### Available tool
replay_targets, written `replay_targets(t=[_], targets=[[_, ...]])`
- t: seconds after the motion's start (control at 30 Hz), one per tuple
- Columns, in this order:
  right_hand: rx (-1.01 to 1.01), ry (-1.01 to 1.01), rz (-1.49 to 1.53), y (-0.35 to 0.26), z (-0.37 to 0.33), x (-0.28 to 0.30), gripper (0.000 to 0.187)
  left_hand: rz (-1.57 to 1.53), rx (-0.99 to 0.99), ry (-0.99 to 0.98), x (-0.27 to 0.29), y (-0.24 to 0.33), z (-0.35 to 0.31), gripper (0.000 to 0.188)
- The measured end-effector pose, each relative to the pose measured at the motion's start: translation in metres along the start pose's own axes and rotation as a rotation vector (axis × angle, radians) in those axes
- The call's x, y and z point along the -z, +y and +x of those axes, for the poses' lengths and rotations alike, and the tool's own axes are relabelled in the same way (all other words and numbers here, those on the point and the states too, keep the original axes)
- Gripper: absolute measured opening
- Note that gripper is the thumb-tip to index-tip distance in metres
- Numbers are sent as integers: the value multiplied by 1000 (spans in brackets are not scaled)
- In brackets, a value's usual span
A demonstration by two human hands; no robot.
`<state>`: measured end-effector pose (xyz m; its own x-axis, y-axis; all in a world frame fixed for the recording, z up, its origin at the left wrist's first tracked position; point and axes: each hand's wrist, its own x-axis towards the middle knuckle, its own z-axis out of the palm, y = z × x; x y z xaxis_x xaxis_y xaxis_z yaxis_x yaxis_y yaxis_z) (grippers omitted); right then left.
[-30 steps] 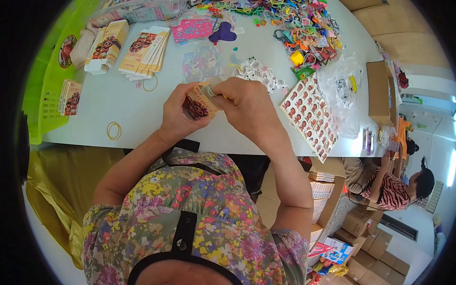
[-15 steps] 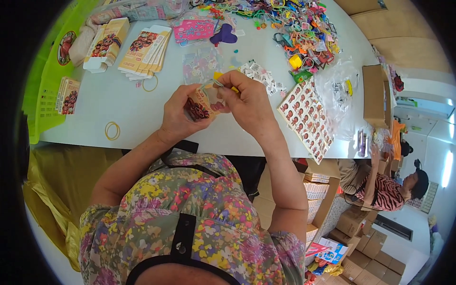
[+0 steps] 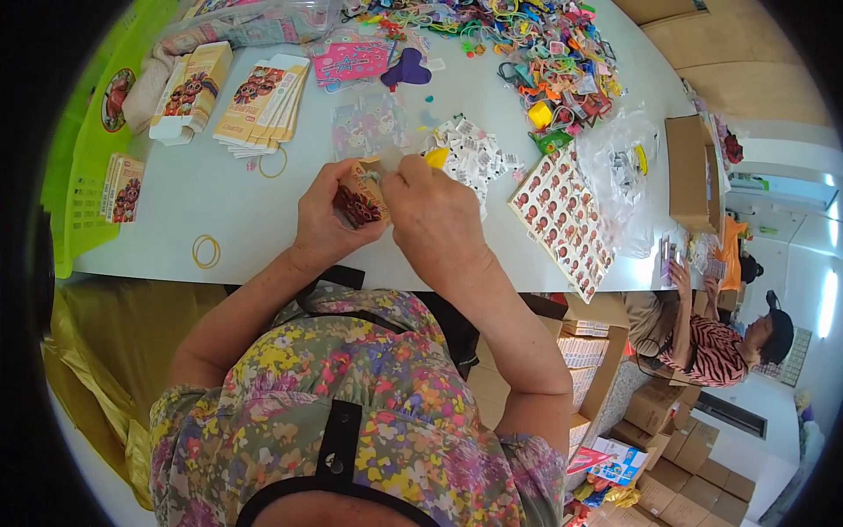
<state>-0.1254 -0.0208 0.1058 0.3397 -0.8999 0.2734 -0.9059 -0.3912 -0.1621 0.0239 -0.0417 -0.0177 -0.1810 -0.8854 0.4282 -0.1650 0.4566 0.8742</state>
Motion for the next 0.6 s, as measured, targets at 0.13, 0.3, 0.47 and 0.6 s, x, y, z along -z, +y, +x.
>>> replay_targets(t=[0.13,0.3,0.47,0.6], targets=[[-6,-107,211,9,6,12,22,-8,-31,18,-1,-1,-1,72],[-237,-69,720,12,12,35,18,-3,2,-5,1,0,0,72],[-445,-150,1227,5,21,22,19,-13,-21,-7,2,1,0,73],[-426,-104,1047,15,12,-8,19,-12,-32,-13,0,1,1,72]])
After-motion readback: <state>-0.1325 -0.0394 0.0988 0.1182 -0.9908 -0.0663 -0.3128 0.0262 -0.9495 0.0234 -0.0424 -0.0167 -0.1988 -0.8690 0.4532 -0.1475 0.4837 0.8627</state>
